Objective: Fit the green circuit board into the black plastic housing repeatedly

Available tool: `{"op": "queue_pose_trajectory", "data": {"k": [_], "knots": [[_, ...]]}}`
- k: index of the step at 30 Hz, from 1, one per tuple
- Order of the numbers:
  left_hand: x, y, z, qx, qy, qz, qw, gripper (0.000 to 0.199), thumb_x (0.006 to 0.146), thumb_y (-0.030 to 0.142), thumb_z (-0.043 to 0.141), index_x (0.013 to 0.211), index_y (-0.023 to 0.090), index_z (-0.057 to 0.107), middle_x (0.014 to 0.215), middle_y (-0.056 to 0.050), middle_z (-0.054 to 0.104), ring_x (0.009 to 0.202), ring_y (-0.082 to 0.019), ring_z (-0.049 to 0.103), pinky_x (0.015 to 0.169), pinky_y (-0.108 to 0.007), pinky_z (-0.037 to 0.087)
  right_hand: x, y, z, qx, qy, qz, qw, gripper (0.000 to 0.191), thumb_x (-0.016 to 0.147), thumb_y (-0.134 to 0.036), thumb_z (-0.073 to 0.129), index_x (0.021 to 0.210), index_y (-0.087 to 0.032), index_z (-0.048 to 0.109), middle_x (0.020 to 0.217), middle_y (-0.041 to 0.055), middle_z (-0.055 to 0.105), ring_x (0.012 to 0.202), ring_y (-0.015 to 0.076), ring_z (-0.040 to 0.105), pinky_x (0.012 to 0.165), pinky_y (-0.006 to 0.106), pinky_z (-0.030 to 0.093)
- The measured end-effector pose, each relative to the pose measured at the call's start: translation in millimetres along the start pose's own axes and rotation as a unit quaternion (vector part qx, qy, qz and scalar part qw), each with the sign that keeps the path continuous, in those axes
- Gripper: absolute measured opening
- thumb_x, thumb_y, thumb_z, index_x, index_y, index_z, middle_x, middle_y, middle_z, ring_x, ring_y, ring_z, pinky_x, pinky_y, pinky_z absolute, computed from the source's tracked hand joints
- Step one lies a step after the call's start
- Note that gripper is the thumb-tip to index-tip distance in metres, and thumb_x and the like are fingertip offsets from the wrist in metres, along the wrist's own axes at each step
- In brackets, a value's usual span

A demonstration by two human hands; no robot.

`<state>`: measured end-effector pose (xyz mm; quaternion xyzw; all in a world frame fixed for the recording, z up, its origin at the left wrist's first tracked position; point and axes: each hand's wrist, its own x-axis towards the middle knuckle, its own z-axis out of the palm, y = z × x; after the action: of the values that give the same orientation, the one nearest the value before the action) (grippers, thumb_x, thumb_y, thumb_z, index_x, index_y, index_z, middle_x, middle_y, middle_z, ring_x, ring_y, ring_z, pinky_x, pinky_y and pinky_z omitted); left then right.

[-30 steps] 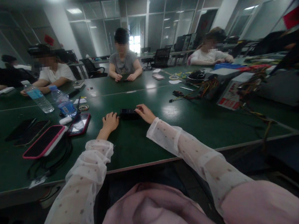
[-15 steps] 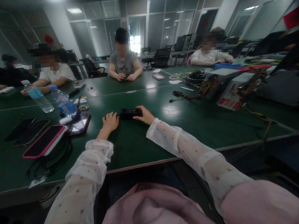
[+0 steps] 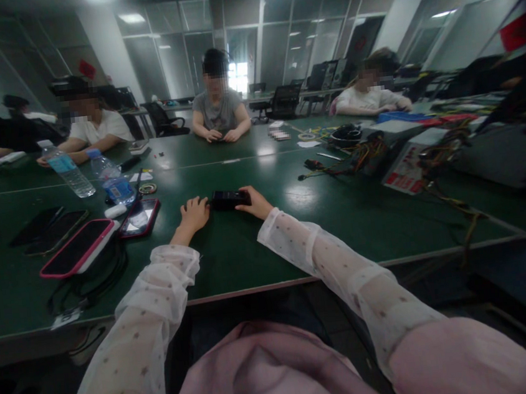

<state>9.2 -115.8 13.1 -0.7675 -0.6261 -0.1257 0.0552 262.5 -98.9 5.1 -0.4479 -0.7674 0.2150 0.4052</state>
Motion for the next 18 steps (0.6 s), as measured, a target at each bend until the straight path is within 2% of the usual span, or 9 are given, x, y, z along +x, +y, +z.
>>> {"op": "queue_pose_trajectory", "data": {"k": [6, 13, 18], "knots": [[0, 0, -3.5, -0.005, -0.014, -0.001, 1.0, 0.048, 0.1, 0.036, 0.03, 0.142, 0.022, 0.047, 0.15, -0.014, 0.044, 0.137, -0.033, 0.037, 0.105, -0.059, 0.035, -1, -4, -2, 0.008, -0.003, 0.002, 1.0, 0.06, 0.072, -0.023, 0.08, 0.124, -0.021, 0.051, 0.117, 0.0088, 0.062, 0.112, 0.0273, 0.061, 0.102, 0.05, 0.046], [0, 1, -2.9, -0.008, -0.014, -0.004, 1.0, 0.048, 0.1, 0.037, 0.03, 0.143, 0.024, 0.047, 0.151, -0.014, 0.043, 0.138, -0.032, 0.036, 0.107, -0.059, 0.034, -3, -11, -5, 0.035, -0.016, 0.02, 0.999, 0.065, 0.069, -0.021, 0.081, 0.125, -0.017, 0.049, 0.12, 0.012, 0.063, 0.116, 0.0283, 0.061, 0.103, 0.048, 0.047], [1, -1, -1.0, -0.007, -0.011, -0.002, 1.0, 0.048, 0.1, 0.037, 0.03, 0.143, 0.023, 0.047, 0.151, -0.014, 0.043, 0.137, -0.033, 0.037, 0.107, -0.059, 0.034, -3, -9, -5, 0.043, 0.0, 0.031, 0.999, 0.06, 0.067, -0.022, 0.082, 0.119, -0.021, 0.053, 0.116, 0.0085, 0.066, 0.114, 0.0274, 0.064, 0.102, 0.05, 0.049]]}}
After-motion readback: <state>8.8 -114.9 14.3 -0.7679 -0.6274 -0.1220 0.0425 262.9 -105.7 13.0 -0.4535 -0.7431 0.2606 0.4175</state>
